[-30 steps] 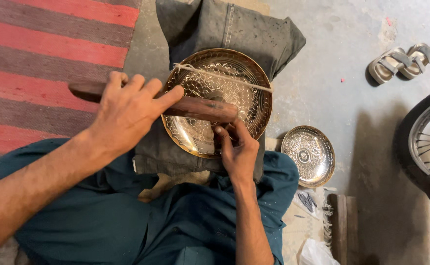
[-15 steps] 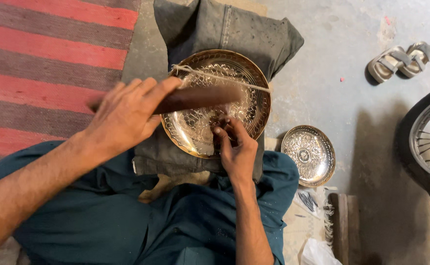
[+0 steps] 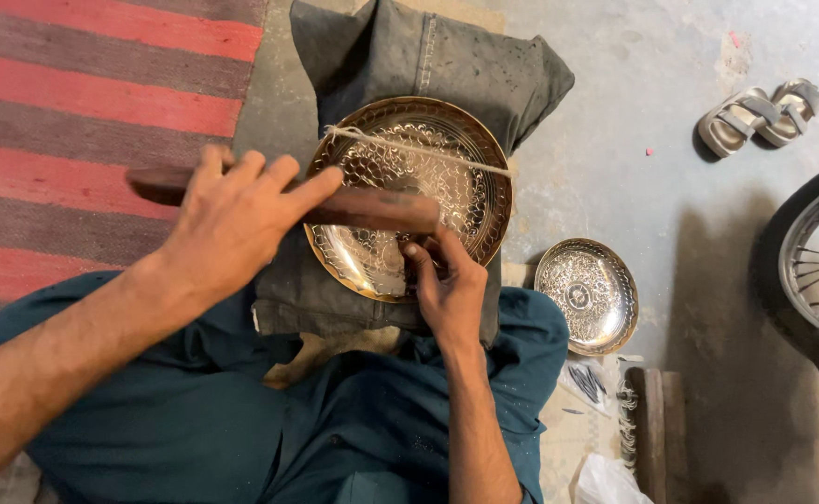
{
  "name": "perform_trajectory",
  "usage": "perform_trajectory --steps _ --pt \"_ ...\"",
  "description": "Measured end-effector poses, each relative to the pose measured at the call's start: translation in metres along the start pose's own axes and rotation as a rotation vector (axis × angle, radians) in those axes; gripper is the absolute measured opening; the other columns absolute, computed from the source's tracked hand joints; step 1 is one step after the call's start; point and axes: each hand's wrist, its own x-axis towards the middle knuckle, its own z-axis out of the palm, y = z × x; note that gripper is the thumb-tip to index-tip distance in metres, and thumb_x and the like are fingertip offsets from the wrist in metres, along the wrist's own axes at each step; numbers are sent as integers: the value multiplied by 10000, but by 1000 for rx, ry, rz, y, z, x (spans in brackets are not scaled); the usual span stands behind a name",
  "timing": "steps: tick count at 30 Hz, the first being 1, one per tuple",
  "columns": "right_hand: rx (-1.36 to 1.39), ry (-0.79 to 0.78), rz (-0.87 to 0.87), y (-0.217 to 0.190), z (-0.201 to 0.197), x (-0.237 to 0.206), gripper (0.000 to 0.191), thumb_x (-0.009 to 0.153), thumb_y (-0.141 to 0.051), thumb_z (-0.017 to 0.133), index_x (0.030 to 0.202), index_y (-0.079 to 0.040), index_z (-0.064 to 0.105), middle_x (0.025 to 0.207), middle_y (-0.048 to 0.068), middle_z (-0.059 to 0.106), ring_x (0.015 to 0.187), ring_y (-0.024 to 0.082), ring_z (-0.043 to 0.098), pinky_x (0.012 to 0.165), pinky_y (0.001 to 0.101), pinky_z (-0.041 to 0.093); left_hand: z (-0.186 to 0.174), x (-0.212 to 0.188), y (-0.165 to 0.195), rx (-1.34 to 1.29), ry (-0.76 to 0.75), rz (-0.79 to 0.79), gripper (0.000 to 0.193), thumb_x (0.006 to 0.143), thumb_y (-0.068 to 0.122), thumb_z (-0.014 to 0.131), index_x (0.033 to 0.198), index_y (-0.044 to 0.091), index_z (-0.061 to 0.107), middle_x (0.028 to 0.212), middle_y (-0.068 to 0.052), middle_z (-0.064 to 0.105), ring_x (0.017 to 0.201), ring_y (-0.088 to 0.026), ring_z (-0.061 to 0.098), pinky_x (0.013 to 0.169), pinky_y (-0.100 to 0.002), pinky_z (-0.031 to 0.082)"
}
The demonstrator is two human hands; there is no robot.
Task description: The person sits cross-legged on the floor with a brass plate resting on a cushion, and decorates its surface by hand. They hold a small punch against the plate and strike it with a wooden mallet, repositioning the punch repeatedly to work the pattern across the plate, occasionally pausing to reposition the plate or punch.
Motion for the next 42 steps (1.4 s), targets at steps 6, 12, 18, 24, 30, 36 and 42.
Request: perform_trajectory --steps 6,12,18,24,30,36,42 --pt "15 -21 -36 3 2 -1 302 956 26 703 1256 7 671 1017 89 790 943 110 736 832 255 581 -7 3 2 48 8 3 712 824 123 763 1493 200 532 1021 -40 589 907 -236 619 786 -406 441" --pt "128 150 82 11 -8 -6 203 998 -10 657 1200 8 666 928 90 764 816 95 694 719 225 550 -8 -21 -1 -234 -173 -247 763 733 112 725 1462 147 504 1073 -170 598 943 -387 641 776 -518 500" --pt "530 505 37 22 -42 -17 116 1072 -22 570 1187 -7 564 1006 119 727 869 149 661 758 262 540 32 -112 45 -740 -310 -708 900 721 186 745 1482 -54 329 1141 -337 661 1064 -415 696 904 -450 551" --pt "495 587 10 33 -45 -22 73 1086 -27 528 1156 -15 544 1011 116 682 915 165 682 852 318 616 69 -192 121 -1036 -579 -1137 1026 727 236 741 1605 58 241 1151 -215 693 1010 -301 717 908 -397 580" --pt "283 570 -4 46 -37 -31 100 1067 -83 513 1122 -12 558 789 44 555 631 93 512 583 243 447 53 -174 128 -877 -314 -855 821 788 321 813 1444 3 435 1236 -240 640 1100 -379 649 900 -441 514" --pt "129 390 -2 54 -40 -30 126 1031 -59 477 1065 0 582 799 22 496 655 69 412 576 246 348 19 -103 104 -644 -75 -947 341 906 293 691 1179 91 664 1069 -95 706 990 -278 690 855 -387 556" --pt "-138 224 -167 52 -39 -33 154 1021 -27 508 1114 36 613 869 61 616 756 103 541 692 250 461 25 -42 125 -231 183 -320 386 879 203 693 1237 60 676 1244 -164 600 1230 -360 530 1097 -544 397"
